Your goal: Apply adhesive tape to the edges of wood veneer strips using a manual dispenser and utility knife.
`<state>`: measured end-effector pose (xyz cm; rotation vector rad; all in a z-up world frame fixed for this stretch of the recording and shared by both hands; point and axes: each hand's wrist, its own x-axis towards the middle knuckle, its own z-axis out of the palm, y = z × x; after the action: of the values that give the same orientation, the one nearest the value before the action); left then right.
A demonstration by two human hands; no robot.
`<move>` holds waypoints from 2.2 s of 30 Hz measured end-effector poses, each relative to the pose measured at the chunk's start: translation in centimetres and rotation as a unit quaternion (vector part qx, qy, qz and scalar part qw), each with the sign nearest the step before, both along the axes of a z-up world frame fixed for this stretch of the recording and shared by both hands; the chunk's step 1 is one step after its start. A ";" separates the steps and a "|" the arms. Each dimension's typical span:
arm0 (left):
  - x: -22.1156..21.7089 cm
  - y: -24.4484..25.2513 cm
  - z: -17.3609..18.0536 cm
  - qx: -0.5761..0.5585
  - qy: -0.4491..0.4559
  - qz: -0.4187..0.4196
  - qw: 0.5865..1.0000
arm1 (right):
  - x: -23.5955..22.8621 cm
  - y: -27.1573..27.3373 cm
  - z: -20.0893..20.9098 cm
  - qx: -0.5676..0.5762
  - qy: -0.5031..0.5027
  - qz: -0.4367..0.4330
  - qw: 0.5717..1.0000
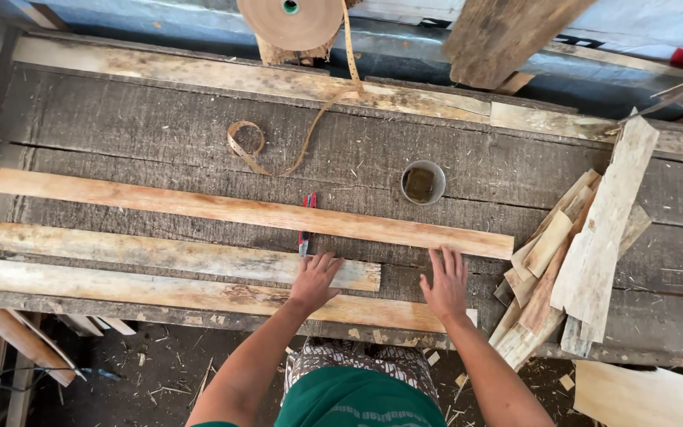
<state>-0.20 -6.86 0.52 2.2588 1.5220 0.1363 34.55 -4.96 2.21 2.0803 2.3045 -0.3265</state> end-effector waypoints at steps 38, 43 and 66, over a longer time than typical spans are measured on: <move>21.9 0.5 1.9 -0.080 -0.107 0.040 0.990 | 16.0 -3.9 4.5 -0.122 0.273 -0.137 0.944; 29.2 2.0 1.2 0.004 -0.149 0.057 0.987 | 21.2 -1.6 7.3 -0.013 0.444 -0.164 0.881; 47.6 6.9 2.5 -0.354 -0.294 0.287 0.840 | 38.8 -0.7 -5.0 0.024 0.325 -0.532 0.781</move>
<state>47.45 0.00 3.07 1.0087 1.4988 0.3357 73.32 -5.69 -2.75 3.4709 0.8986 -1.1289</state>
